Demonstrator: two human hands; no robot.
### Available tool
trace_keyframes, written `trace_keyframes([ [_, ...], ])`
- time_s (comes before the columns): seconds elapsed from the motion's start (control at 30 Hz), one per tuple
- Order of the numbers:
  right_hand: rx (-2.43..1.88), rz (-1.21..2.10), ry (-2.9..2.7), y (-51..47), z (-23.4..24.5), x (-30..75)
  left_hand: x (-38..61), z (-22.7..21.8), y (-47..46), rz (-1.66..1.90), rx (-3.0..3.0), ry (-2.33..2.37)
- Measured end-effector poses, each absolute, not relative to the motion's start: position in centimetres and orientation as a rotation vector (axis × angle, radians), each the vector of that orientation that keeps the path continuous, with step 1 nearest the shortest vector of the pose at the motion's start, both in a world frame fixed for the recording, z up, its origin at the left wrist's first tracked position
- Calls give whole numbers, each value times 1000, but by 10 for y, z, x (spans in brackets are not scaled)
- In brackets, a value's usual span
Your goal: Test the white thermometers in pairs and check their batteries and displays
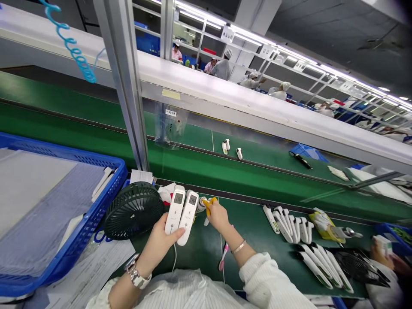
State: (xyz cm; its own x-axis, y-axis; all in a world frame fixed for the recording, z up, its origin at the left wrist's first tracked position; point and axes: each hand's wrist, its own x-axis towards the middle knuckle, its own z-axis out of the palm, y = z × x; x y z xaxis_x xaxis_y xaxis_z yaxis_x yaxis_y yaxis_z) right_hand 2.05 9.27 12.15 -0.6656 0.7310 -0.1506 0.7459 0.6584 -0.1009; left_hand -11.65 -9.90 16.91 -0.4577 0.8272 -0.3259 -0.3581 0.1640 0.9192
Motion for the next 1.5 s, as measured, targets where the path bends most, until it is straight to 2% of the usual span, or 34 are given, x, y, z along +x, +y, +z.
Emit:
trace_keyframes([
  [0.13,1160,-322,2899,79,151,24,-117,178,-104,1517,531,1456],
  [0.3,808,-682,3511,44,205,31,-117,197,-110,1494,560,1461],
  [0.4,575,-652,3607,29,221,29,-115,202,-111,1469,563,1474],
  [0.57,411,-473,3573,23,226,28,-113,202,-112,1472,592,1466],
  [0.8,390,-399,3546,24,227,30,-109,203,-111,1422,595,1459],
  [1.5,432,-504,3549,16,233,43,-106,209,-111,1379,687,1475],
])
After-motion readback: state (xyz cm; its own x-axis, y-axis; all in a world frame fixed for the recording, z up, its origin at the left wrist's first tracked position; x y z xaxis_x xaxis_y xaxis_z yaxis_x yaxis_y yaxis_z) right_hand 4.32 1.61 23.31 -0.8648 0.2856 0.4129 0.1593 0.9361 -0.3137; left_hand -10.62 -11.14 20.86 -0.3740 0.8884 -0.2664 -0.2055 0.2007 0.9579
